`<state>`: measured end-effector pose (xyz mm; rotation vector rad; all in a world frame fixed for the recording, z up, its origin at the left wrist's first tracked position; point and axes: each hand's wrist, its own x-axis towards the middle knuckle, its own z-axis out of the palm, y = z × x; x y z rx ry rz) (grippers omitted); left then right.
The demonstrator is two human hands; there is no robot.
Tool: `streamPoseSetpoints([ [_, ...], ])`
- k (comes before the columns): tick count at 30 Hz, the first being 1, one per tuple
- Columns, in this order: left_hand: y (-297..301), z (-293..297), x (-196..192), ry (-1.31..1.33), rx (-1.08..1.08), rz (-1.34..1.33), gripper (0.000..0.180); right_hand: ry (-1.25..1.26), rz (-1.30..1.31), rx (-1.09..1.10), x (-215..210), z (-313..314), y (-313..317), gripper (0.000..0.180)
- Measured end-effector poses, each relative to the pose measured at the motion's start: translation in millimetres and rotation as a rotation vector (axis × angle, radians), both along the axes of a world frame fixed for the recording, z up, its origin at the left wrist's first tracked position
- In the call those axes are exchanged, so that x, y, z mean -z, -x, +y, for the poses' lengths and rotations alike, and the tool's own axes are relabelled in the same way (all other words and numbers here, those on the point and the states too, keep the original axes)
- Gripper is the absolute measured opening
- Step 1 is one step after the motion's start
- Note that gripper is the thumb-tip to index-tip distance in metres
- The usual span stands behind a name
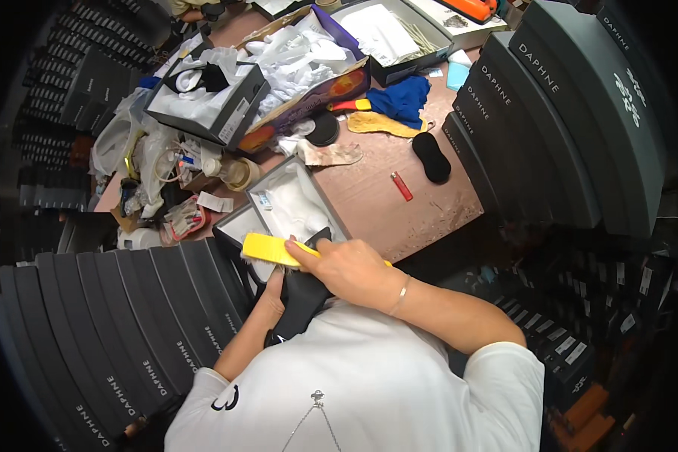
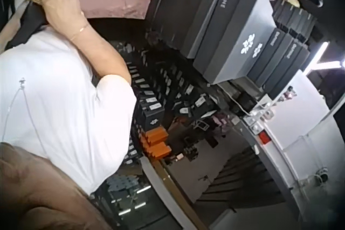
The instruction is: Clean shoes with a brush and cloth, then pack them into boxes with tissue paper and tags.
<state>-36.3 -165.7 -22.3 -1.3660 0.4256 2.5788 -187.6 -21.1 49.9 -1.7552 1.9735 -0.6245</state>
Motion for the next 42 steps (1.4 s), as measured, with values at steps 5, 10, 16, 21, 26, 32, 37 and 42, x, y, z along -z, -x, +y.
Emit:
streamPoseSetpoints([
  [5, 2, -17, -8, 0.052, -0.126, 0.037, 0.055, -0.268, -0.043, -0.051, -13, 58, 9, 0.055],
  [10, 14, -13, -26, 0.187, -0.094, -0.09, 0.051, 0.015, 0.079, -0.023, 5, -25, 0, 0.053],
  [16, -3, -18, 8, 0.168, -0.058, 0.209, 0.052, -0.034, 0.035, 0.046, -1, 15, 17, 0.046],
  [21, 2, -20, -8, 0.016, -0.251, 0.399, 0.063, 0.213, 0.005, 0.149, 17, -29, 9, 0.043],
  [26, -3, -24, -5, 0.038, 0.038, 0.328, 0.066, -0.024, 0.031, 0.195, 14, 1, 24, 0.049],
  [32, 8, -13, -45, 0.278, -0.068, 0.44, 0.068, 0.378, -0.098, 0.414, 48, -32, 69, 0.042],
  [37, -3, -15, -39, 0.031, -0.203, 0.386, 0.064, 0.301, 0.047, 0.044, -26, -8, 25, 0.058],
  [42, -8, -12, -33, 0.198, -0.113, 0.435, 0.074, 0.058, 0.318, 0.034, -11, -4, 57, 0.054],
])
